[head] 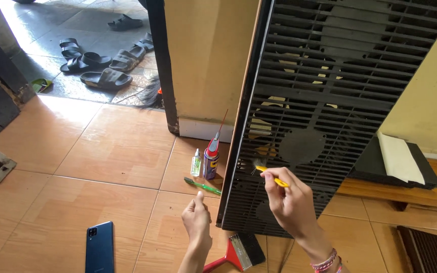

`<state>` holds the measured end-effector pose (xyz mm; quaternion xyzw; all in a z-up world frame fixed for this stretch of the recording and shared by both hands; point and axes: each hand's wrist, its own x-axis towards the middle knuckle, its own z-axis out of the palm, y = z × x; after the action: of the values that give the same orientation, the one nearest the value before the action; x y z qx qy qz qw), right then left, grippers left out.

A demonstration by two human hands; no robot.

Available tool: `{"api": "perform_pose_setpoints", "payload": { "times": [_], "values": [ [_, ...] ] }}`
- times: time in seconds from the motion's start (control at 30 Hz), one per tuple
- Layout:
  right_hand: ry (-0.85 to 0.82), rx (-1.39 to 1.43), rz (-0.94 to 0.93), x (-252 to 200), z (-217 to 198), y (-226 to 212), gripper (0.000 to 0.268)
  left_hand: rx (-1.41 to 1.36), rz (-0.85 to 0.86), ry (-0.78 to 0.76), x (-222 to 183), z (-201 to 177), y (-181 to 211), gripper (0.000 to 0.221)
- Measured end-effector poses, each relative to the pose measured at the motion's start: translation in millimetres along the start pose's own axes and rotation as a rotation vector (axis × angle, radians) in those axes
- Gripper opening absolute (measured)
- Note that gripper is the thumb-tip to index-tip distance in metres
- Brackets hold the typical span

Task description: Cleaning dust from the internal grill of an electronic device using a small brush

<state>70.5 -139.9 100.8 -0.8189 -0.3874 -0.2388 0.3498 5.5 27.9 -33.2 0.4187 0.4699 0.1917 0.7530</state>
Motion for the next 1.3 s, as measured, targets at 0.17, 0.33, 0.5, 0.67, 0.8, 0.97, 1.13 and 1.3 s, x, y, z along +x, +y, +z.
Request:
{"api": "perform_pose_setpoints", "payload": {
  "times": [0.17, 0.33, 0.5, 0.67, 0.8, 0.97, 1.13, 1.3],
  "values": [
    [-0.033, -0.038, -0.002, 1, 5, -8, 0.02, 0.151, 0.171, -0.155, -25, 1, 20, 0.039],
    [-0.048, -0.104, -0.035, 16, 11, -17, 0.011, 0.34, 0.362, -0.337, -31, 10, 16, 0.072],
    [-0.126, 0.1, 0.124, 21, 19, -19, 0.022, 0.445, 0.465, -0.352, -25, 6, -6, 0.055],
    [0.061, 0.711, 0.44, 12, 7, -7, 0.023, 0.45, 0.519, -0.425, -22, -1, -2, 0.053],
    [0.194, 0.657, 0.431, 4, -9, -12, 0.028, 0.469, 0.505, -0.415, -23, -2, 1, 0.048],
    [0.094, 0.04, 0.292, 4, -5, -19, 0.025, 0.494, 0.575, -0.38, -11, -4, -6, 0.039],
    [0.054, -0.009, 0.096, 3, 11, -24, 0.021, 0.507, 0.628, -0.361, 3, -11, -20, 0.038],
    [0.119, 0.055, 0.224, -1, 5, -26, 0.027, 0.506, 0.647, -0.342, 9, -13, -30, 0.039]
  ]
}}
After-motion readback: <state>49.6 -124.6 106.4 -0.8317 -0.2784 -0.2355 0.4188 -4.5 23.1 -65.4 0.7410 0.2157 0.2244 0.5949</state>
